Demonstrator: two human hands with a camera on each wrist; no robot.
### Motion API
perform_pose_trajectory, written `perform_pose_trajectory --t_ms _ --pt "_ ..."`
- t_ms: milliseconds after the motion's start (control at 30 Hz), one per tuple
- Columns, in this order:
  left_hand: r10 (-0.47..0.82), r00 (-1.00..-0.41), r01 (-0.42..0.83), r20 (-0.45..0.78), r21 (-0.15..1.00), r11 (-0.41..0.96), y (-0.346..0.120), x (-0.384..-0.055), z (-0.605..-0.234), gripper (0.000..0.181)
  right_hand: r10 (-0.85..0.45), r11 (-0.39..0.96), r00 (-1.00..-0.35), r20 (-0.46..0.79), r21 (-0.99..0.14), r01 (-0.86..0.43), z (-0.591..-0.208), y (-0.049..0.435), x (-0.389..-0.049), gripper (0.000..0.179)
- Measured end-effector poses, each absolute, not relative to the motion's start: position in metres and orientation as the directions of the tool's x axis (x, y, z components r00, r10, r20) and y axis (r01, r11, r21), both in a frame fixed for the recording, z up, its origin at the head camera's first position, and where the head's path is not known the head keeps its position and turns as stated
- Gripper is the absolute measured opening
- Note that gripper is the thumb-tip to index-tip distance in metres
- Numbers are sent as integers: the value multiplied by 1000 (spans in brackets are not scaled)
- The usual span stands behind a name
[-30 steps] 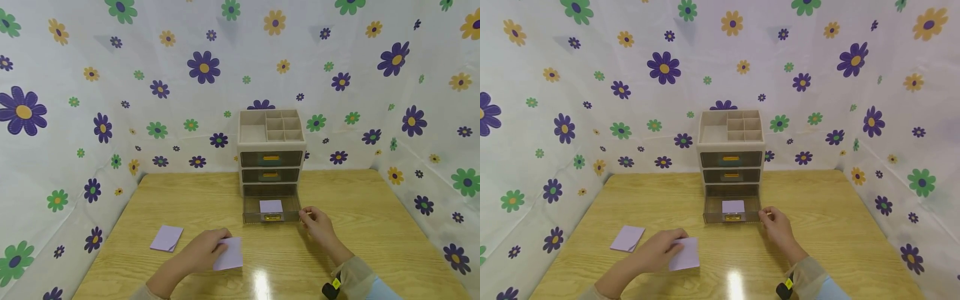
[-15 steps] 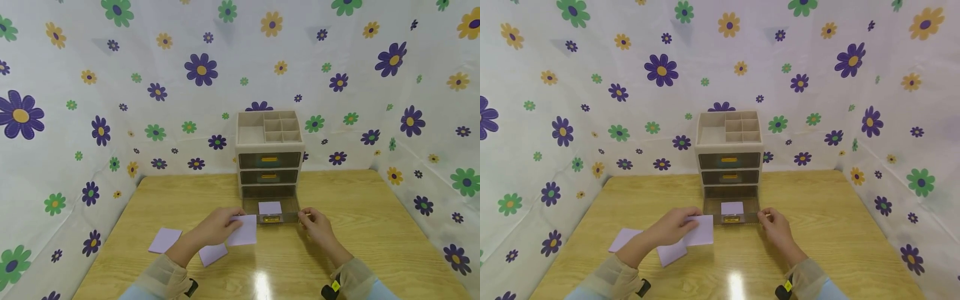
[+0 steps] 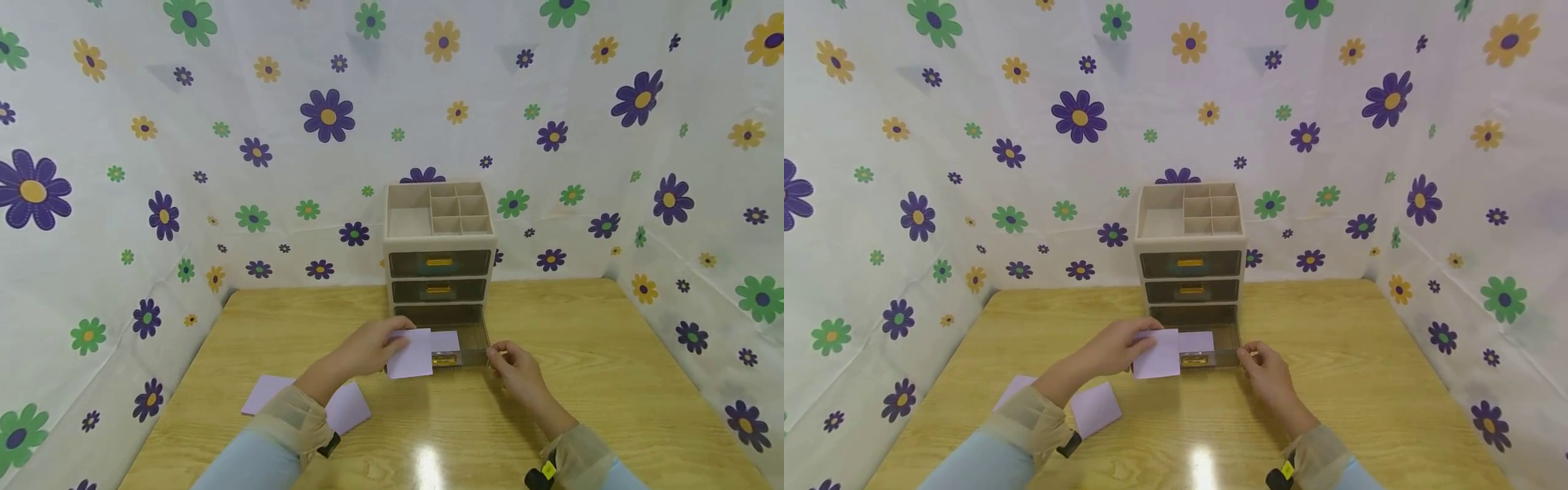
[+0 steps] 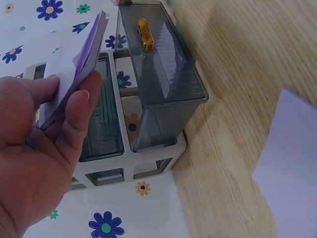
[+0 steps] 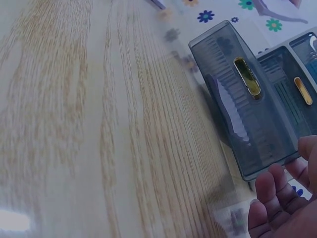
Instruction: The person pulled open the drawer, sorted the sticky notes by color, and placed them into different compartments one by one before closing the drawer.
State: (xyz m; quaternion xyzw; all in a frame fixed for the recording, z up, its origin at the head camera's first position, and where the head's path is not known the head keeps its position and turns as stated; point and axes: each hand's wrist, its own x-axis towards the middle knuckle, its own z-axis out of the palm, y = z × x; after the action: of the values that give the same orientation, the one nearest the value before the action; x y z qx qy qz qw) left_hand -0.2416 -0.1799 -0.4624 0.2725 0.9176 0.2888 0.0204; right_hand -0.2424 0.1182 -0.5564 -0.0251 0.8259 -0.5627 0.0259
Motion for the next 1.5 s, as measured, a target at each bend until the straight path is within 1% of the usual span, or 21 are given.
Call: perform_pose_trajectory --t_ms 233,433,600,700,800,933,1033,1500 --pt "511 -848 502 140 523 689 -169 -267 -467 25 -64 367 -998 -5 -930 -19 -555 118 -241 35" --pt "473 -873 460 123 530 712 -158 -285 -475 28 -70 361 -998 -1 -932 -24 -555 120 -239 36" --pt "428 -893 430 142 556 711 -149 -296 -482 26 -73 377 -997 12 -925 -39 -558 120 -240 31" --pt "408 -903 405 131 574 711 -144 -299 -484 27 -74 384 -997 10 -922 -38 -559 121 -240 29" --pt "394 -912 386 117 571 724 -140 -302 -484 26 -76 380 -997 0 -924 -29 -559 122 -241 30" --pt "372 -924 360 88 532 767 -135 -306 -488 27 -95 378 -995 -8 -926 -28 -557 122 -242 35" --pt "372 -926 352 66 508 786 -132 -309 -495 28 -102 374 -995 -9 -927 -30 -556 122 -243 35" --pt "392 -919 351 27 504 789 -114 -310 -507 27 -74 386 -997 -5 -922 -24 -555 119 -242 31"
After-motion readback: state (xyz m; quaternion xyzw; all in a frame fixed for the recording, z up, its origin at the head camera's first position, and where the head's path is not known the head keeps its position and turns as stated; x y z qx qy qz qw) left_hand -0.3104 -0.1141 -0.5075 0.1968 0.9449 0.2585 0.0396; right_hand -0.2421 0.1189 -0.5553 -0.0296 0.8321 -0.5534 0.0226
